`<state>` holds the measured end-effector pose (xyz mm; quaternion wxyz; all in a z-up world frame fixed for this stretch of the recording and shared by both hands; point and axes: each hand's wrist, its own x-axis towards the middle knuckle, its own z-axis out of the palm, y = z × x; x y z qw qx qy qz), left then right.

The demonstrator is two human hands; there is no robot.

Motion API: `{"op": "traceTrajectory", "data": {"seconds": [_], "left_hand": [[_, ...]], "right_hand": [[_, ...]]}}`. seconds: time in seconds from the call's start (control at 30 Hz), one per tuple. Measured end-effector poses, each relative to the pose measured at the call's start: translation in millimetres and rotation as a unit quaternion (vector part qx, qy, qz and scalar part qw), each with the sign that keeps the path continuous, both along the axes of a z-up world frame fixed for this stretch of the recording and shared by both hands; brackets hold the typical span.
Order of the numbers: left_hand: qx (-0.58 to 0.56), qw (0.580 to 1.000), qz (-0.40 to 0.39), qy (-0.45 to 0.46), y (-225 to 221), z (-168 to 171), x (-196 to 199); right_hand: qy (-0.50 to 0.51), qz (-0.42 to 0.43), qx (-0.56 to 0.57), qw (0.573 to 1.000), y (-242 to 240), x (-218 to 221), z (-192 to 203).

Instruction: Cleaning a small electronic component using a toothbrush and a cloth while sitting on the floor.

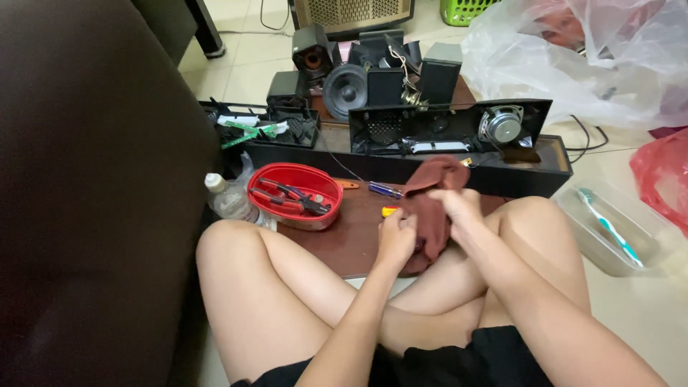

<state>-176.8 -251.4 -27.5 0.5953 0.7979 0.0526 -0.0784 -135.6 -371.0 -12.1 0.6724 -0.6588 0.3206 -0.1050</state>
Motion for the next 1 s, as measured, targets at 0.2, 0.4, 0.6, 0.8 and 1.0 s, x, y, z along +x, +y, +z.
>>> {"op": "traceTrajectory", "data": {"seconds": [0.2, 0.4, 0.6, 0.8, 1.0], "left_hand": [[0.036, 0.997, -0.016, -0.063, 2.4, 25.7, 17.1], [0.055, 0.998, 0.022, -0.023, 11.8, 31.9, 21.5], [0.031, 0.999, 0.007, -0.007, 18.9, 35.5, 12.4], [-0.032, 0.995, 0.072, -0.053, 21.2, 38.1, 30.5], [-0.164, 0.975, 0.143, -0.036, 20.3, 50.0, 45.3]], "right_hand": [[-0.027, -0.005, 0.042, 0.999, -4.0, -4.0, 37.5], [-0.015, 0.08, 0.058, 0.995, 32.3, -28.5, 84.9], [-0.041, 0.053, 0.033, 0.997, 24.2, -20.7, 68.1], [-0.044, -0.188, 0.147, 0.97, 15.0, -16.2, 109.6], [-0.089, -0.036, 0.218, 0.971, 8.7, -6.7, 74.0]]}}
